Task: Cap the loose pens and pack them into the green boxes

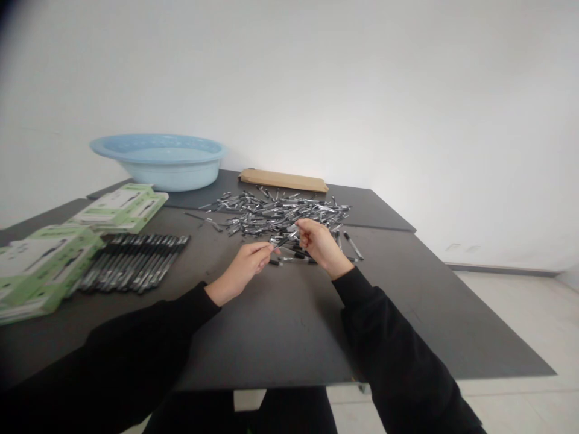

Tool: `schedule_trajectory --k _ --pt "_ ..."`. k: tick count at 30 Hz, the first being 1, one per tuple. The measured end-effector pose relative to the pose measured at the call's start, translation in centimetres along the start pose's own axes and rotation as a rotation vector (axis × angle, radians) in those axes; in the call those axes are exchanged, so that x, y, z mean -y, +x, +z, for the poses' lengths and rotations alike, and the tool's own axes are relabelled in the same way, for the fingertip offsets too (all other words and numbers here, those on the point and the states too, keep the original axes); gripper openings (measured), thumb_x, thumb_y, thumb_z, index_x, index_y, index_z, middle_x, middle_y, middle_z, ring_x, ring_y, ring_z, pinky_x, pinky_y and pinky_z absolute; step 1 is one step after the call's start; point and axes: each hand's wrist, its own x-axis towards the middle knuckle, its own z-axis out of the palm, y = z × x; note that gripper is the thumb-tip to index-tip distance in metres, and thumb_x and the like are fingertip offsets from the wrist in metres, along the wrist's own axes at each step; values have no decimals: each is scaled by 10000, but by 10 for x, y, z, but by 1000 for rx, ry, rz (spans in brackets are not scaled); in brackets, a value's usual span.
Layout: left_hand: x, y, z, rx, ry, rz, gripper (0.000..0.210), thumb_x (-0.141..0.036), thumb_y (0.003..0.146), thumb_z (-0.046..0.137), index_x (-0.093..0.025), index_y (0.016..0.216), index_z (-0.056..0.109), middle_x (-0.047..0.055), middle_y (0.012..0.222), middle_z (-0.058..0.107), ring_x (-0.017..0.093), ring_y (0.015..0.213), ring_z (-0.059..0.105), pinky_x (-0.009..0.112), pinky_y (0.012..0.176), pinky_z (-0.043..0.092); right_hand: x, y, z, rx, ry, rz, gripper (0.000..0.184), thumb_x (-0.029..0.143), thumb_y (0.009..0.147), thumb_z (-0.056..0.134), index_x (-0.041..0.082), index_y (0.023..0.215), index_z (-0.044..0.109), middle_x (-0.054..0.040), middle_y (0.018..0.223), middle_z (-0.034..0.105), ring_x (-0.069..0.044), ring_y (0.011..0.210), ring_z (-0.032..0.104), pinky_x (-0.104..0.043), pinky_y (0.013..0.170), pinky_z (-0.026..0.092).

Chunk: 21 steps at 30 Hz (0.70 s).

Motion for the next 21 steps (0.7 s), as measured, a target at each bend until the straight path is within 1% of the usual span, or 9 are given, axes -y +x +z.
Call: schedule_trajectory --k 5,8,11,14,17,19,21 --pt "-3 0 -1 9 27 17 310 -397 845 534 -133 832 696 -57 532 365 90 492 274 249 495 180 -4 0 0 44 -66 -61 223 343 664 789 184 765 670 57 604 443 -76 523 355 -241 498 262" --pt "-3 1 -2 17 45 32 312 -404 848 528 -134 823 681 -59 533 364 89 492 275 246 495 187 -8 2 -2 60 -210 -116 252 407 680 764 182 755 678 41 596 488 -88 518 377 -246 489 260" --pt "-1 0 -2 28 63 53 316 -411 852 523 -138 808 676 -61 532 357 90 493 274 246 498 198 -13 3 -3 72 -408 -233 378 557 778 649 183 726 667 38 539 464 -101 493 371 -254 486 275" --pt "0 0 -2 38 85 78 322 -416 856 516 -143 784 671 -55 534 370 96 503 297 247 508 224 -15 1 -1 62 -537 -320 516 669 847 506 189 714 642 45 502 407 -111 475 351 -261 485 278" --pt "1 0 -2 34 126 99 331 -422 858 510 -144 797 680 -47 545 393 104 520 321 251 524 256 -16 -1 -1 12 -694 -359 577 707 869 442 200 611 543 39 501 387 -110 476 335 -271 490 261" --pt "0 0 -3 34 166 117 328 -413 857 508 -142 791 682 -43 551 405 108 531 335 255 539 274 -18 0 -3 -45 -836 -388 595 697 891 414 211 551 453 28 506 394 -109 486 339 -276 500 252" --pt "0 -1 -3 39 200 138 321 -398 855 506 -140 761 673 -40 553 411 111 542 349 257 556 291 -20 1 -7 -97 -966 -423 600 673 917 379 215 532 412 19 504 405 -112 495 354 -279 508 244"
